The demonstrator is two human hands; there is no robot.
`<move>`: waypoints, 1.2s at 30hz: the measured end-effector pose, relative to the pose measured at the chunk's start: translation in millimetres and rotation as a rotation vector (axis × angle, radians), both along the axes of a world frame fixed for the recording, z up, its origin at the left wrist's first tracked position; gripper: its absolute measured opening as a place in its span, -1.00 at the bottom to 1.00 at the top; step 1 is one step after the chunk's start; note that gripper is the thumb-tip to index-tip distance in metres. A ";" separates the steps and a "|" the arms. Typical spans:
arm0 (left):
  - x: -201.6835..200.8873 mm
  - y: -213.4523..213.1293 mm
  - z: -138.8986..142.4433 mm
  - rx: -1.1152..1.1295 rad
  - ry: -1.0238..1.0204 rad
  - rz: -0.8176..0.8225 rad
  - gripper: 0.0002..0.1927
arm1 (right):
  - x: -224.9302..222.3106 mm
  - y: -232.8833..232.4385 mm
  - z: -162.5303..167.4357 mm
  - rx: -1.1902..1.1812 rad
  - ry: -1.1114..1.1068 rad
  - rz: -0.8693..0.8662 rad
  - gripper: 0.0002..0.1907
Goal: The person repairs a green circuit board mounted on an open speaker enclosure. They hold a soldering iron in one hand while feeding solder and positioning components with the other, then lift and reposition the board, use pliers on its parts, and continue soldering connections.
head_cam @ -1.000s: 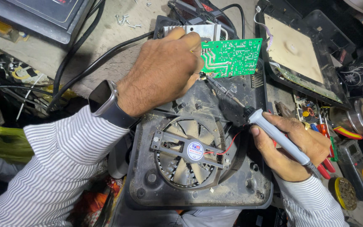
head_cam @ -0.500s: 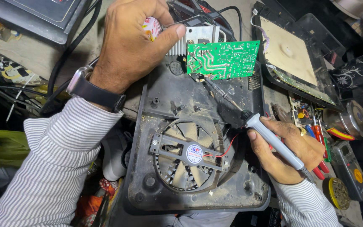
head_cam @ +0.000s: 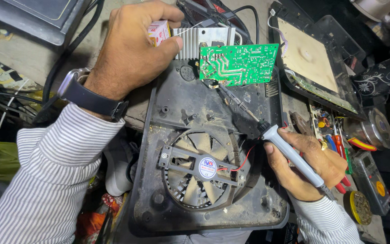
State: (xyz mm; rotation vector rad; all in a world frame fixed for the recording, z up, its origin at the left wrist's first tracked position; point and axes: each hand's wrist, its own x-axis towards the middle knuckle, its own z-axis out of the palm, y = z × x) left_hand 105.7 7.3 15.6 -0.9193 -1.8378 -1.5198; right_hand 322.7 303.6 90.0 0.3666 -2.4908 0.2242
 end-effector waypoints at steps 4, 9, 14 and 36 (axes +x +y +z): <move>4.3 -2.3 5.8 -0.066 0.082 0.016 -0.75 | 0.5 0.0 -0.1 -0.022 -0.011 -0.005 -0.66; 8.0 -2.6 10.4 -0.062 0.099 0.006 -0.72 | 2.0 2.8 -2.9 -0.015 0.001 0.024 -0.67; 7.5 -3.2 9.3 -0.068 0.131 -0.005 -0.72 | 6.9 8.0 -2.1 -0.061 0.049 0.041 -0.69; 9.8 -2.6 8.6 -0.078 0.125 0.016 -0.76 | 1.2 -5.9 4.0 0.158 0.017 0.142 -0.69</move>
